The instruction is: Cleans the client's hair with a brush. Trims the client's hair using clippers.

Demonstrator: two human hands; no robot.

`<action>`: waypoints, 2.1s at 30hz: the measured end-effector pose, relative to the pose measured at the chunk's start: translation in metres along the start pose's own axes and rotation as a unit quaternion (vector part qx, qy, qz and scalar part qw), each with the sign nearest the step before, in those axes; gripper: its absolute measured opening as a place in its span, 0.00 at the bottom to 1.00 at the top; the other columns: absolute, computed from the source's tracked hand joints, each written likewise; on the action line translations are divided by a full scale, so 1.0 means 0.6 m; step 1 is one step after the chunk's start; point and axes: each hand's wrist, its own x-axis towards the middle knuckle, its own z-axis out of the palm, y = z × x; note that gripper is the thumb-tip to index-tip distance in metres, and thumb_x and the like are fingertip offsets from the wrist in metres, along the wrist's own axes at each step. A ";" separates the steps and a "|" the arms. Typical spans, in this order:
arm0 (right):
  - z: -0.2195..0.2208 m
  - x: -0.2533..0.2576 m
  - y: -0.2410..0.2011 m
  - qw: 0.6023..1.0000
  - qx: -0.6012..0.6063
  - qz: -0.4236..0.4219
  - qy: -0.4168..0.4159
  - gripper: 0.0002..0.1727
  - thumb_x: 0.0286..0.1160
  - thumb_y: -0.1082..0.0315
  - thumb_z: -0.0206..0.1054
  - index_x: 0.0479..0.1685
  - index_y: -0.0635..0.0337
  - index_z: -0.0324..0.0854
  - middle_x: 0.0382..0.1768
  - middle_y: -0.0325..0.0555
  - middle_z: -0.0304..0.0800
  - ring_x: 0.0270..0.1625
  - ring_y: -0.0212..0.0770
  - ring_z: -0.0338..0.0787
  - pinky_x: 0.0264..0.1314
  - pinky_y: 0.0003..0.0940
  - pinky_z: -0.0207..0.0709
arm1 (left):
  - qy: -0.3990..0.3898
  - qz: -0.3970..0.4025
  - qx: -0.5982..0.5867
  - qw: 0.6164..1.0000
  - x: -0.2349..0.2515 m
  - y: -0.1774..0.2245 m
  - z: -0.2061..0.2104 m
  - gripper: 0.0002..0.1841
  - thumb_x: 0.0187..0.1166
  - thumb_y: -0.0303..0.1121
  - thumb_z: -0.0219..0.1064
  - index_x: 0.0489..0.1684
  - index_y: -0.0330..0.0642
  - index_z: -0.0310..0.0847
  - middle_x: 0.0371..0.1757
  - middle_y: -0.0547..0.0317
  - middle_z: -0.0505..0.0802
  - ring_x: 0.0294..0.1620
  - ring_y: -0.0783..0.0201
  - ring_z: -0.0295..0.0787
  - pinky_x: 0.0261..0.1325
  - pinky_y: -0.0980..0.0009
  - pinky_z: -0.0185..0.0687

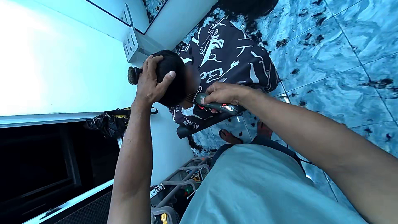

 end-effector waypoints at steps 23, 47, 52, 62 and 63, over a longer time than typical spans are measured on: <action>0.025 -0.004 -0.016 0.977 0.117 -0.178 0.004 0.20 0.76 0.67 0.72 0.64 0.66 0.80 0.42 0.56 0.92 0.32 0.44 0.93 0.31 0.37 0.89 | -0.011 -0.008 0.043 0.999 -0.005 0.002 0.003 0.46 0.72 0.73 0.59 0.91 0.59 0.61 0.94 0.52 0.62 0.92 0.46 0.56 0.83 0.38 0.62; -0.003 0.003 -0.013 1.000 -0.016 0.002 -0.009 0.17 0.79 0.58 0.70 0.40 0.68 0.83 0.26 0.56 0.88 0.19 0.47 0.87 0.21 0.41 0.84 | 0.034 0.023 -0.021 0.999 -0.007 -0.011 0.012 0.37 0.83 0.66 0.52 0.87 0.54 0.67 0.91 0.52 0.67 0.92 0.54 0.60 0.86 0.37 0.60; 0.019 0.004 0.014 0.997 0.069 -0.025 -0.003 0.15 0.80 0.60 0.71 0.46 0.67 0.82 0.31 0.58 0.89 0.24 0.47 0.90 0.25 0.39 0.86 | 0.037 0.014 -0.020 0.999 -0.006 -0.010 0.016 0.42 0.77 0.68 0.60 0.87 0.53 0.66 0.90 0.48 0.67 0.90 0.51 0.62 0.83 0.38 0.66; 0.022 0.009 0.009 0.988 0.125 -0.096 -0.002 0.16 0.81 0.62 0.70 0.59 0.65 0.80 0.38 0.56 0.91 0.29 0.45 0.91 0.28 0.36 0.86 | 0.044 -0.041 0.012 0.998 -0.010 -0.021 0.022 0.47 0.69 0.74 0.65 0.87 0.57 0.67 0.90 0.53 0.68 0.88 0.51 0.66 0.80 0.39 0.69; 0.023 0.008 0.004 0.985 0.138 -0.104 -0.009 0.17 0.82 0.62 0.69 0.61 0.64 0.81 0.38 0.56 0.91 0.30 0.45 0.91 0.29 0.36 0.86 | 0.047 -0.043 0.011 0.998 -0.012 -0.023 0.022 0.47 0.69 0.73 0.65 0.87 0.58 0.67 0.90 0.54 0.68 0.88 0.51 0.66 0.80 0.39 0.69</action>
